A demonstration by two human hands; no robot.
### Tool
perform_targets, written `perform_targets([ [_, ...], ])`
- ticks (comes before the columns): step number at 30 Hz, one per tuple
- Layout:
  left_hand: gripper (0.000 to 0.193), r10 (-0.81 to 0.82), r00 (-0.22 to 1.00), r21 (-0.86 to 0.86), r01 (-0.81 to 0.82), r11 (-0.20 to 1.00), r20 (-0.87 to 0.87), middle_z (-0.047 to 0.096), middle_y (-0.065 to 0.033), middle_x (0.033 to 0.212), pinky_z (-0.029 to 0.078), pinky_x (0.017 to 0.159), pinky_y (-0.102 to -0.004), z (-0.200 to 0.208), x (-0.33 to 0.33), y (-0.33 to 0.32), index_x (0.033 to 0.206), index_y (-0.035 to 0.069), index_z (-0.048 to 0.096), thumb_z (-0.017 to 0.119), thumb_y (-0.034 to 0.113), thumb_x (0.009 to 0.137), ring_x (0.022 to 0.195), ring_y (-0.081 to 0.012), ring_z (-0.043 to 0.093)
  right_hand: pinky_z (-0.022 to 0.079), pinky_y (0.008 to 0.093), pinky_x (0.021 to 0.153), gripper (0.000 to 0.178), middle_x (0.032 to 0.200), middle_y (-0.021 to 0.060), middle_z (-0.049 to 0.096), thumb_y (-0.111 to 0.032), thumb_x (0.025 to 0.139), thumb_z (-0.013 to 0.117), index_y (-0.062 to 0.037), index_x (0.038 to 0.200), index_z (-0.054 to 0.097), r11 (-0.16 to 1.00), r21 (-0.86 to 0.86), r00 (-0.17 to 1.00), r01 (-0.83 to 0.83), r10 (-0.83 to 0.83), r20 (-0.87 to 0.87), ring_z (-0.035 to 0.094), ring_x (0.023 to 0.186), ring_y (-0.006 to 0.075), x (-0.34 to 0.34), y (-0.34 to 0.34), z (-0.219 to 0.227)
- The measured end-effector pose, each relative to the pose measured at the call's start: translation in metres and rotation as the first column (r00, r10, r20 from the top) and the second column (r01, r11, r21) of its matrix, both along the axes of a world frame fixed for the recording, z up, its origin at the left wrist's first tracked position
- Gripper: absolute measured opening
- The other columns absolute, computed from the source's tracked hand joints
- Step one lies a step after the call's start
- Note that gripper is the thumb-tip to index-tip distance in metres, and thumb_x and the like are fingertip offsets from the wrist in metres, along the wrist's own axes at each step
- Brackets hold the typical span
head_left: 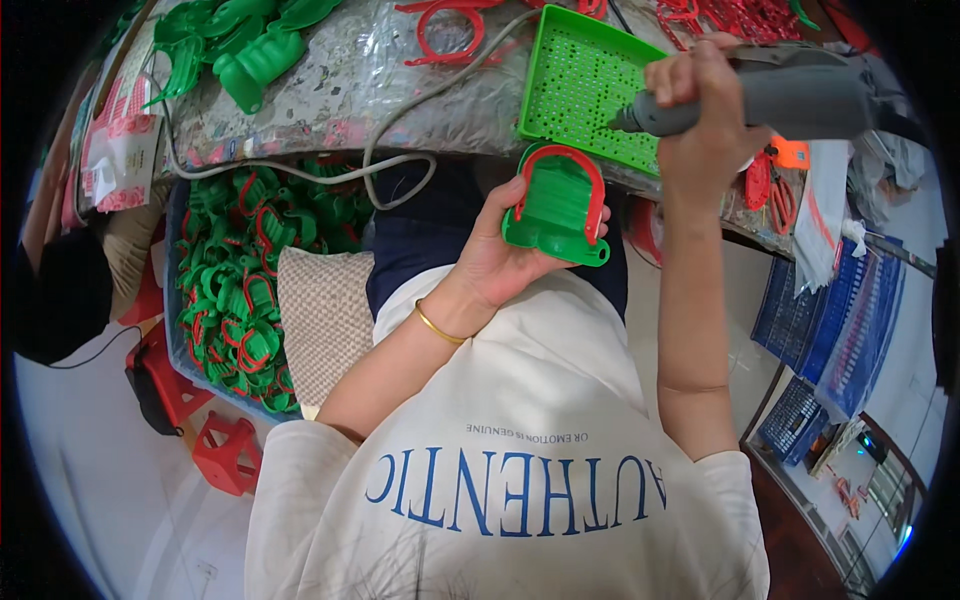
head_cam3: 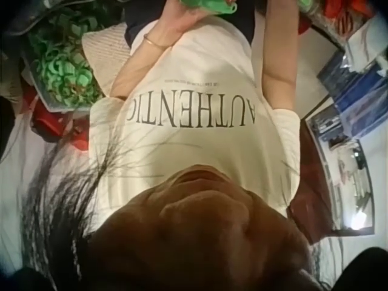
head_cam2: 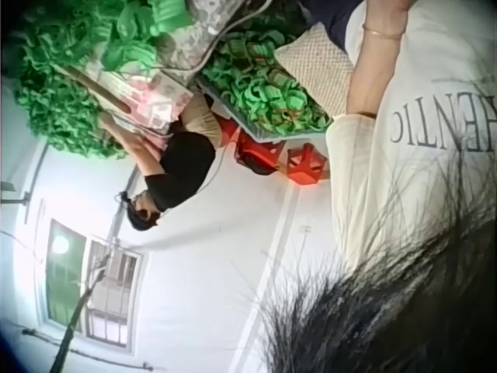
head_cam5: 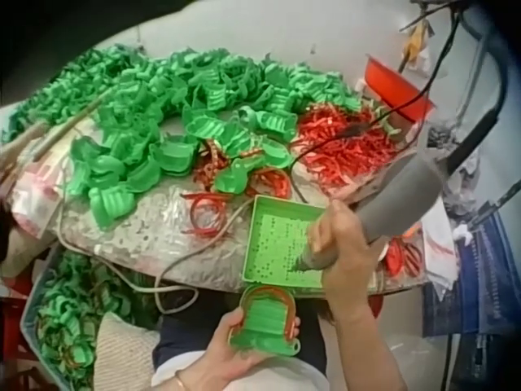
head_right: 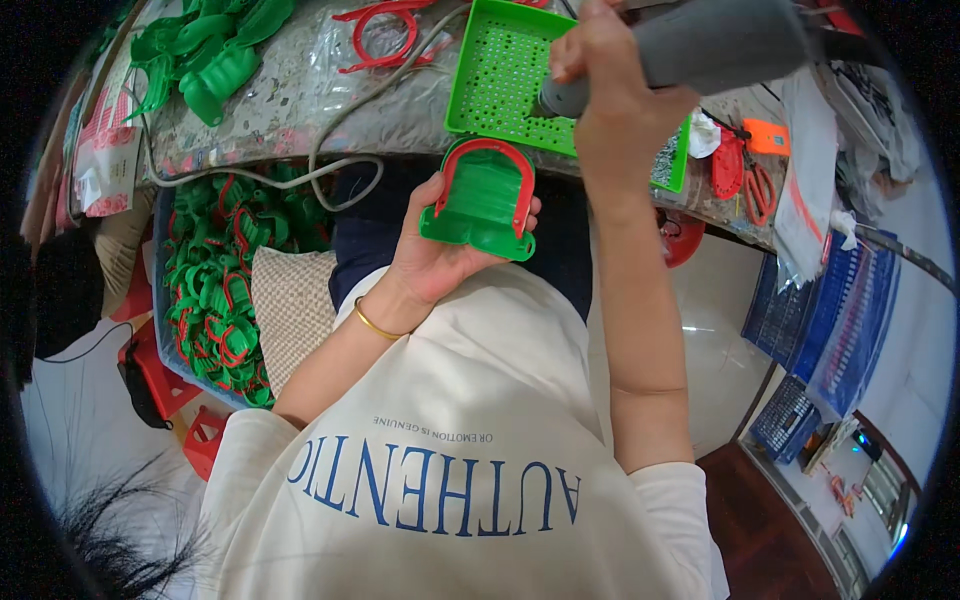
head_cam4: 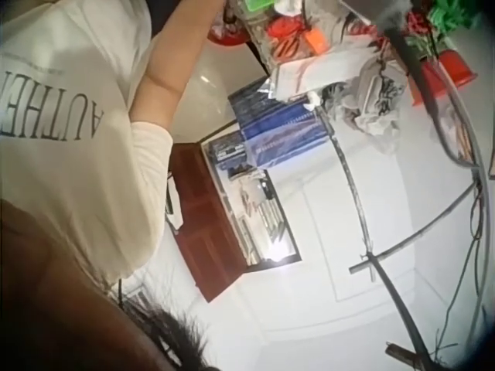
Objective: Assembling green plastic parts by adding red ribbons and silver studs using a pneumatic tool.
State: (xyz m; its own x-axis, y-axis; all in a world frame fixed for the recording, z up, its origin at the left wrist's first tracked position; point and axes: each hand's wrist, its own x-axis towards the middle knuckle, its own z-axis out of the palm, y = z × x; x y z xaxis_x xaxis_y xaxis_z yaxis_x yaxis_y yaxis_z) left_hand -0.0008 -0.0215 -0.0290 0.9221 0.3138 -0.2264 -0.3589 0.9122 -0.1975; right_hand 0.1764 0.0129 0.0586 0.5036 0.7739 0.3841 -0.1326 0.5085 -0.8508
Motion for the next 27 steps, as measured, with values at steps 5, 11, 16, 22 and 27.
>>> perform_targets([
  [5, 0.066, 0.023, 0.997, -0.086, -0.017, 0.996, 0.073, 0.051, -0.0212, 0.123, 0.043, 0.096, -0.0485, 0.002, 0.0, 0.0, 0.132, 0.004, 0.043, 0.062, 0.044, 0.083, 0.112, -0.0351, 0.052, 0.033, 0.0286, 0.058, 0.014, 0.058, -0.0013, 0.038, -0.018, 0.089, 0.051, -0.0055, 0.096, 0.051, 0.984, -0.105, 0.988, -0.145, 0.138, -0.071, 0.039, 0.053, 0.0116, -0.038, -0.022, 0.035],
  [11, 0.059, 0.052, 0.998, -0.011, -0.051, 0.999, 0.039, 0.05, -0.0198, 0.125, 0.042, 0.095, -0.0511, 0.009, -0.003, -0.002, 0.131, 0.009, 0.044, 0.06, 0.042, 0.086, 0.114, -0.0354, 0.051, 0.034, 0.029, 0.058, 0.013, 0.055, -0.0014, 0.038, -0.016, 0.089, 0.048, -0.0071, 0.099, 0.048, 0.946, -0.117, 0.949, -0.303, 0.288, -0.127, 0.038, 0.05, 0.0107, -0.06, -0.034, 0.027],
  [16, 0.053, 0.033, 0.999, -0.036, -0.032, 0.999, 0.024, 0.051, -0.0152, 0.126, 0.043, 0.095, -0.0516, 0.005, -0.004, -0.002, 0.131, 0.013, 0.045, 0.057, 0.04, 0.088, 0.115, -0.0321, 0.051, 0.035, 0.0297, 0.058, 0.013, 0.055, -0.0009, 0.039, -0.014, 0.089, 0.047, -0.0062, 0.099, 0.049, 0.946, -0.109, 0.949, -0.305, 0.292, -0.12, 0.04, 0.05, 0.0112, -0.066, -0.034, 0.023],
  [22, 0.056, 0.015, 0.999, 0.006, -0.015, 1.0, 0.051, 0.049, -0.0131, 0.129, 0.042, 0.096, -0.052, -0.001, -0.005, -0.003, 0.133, 0.012, 0.041, 0.058, 0.04, 0.088, 0.117, -0.0302, 0.049, 0.036, 0.0304, 0.058, 0.012, 0.055, -0.0005, 0.04, -0.014, 0.088, 0.048, -0.0055, 0.097, 0.049, 0.951, -0.12, 0.956, -0.284, 0.271, -0.113, 0.041, 0.05, 0.0117, -0.071, -0.034, 0.022],
  [27, 0.057, 0.018, 0.999, 0.002, -0.018, 1.0, 0.039, 0.048, -0.0129, 0.131, 0.042, 0.097, -0.052, 0.001, -0.004, -0.004, 0.135, 0.012, 0.04, 0.057, 0.039, 0.088, 0.119, -0.0301, 0.048, 0.036, 0.0304, 0.058, 0.012, 0.055, -0.0004, 0.04, -0.013, 0.088, 0.049, -0.0053, 0.097, 0.05, 0.95, -0.138, 0.951, -0.279, 0.254, -0.175, 0.041, 0.05, 0.0116, -0.071, -0.034, 0.016],
])
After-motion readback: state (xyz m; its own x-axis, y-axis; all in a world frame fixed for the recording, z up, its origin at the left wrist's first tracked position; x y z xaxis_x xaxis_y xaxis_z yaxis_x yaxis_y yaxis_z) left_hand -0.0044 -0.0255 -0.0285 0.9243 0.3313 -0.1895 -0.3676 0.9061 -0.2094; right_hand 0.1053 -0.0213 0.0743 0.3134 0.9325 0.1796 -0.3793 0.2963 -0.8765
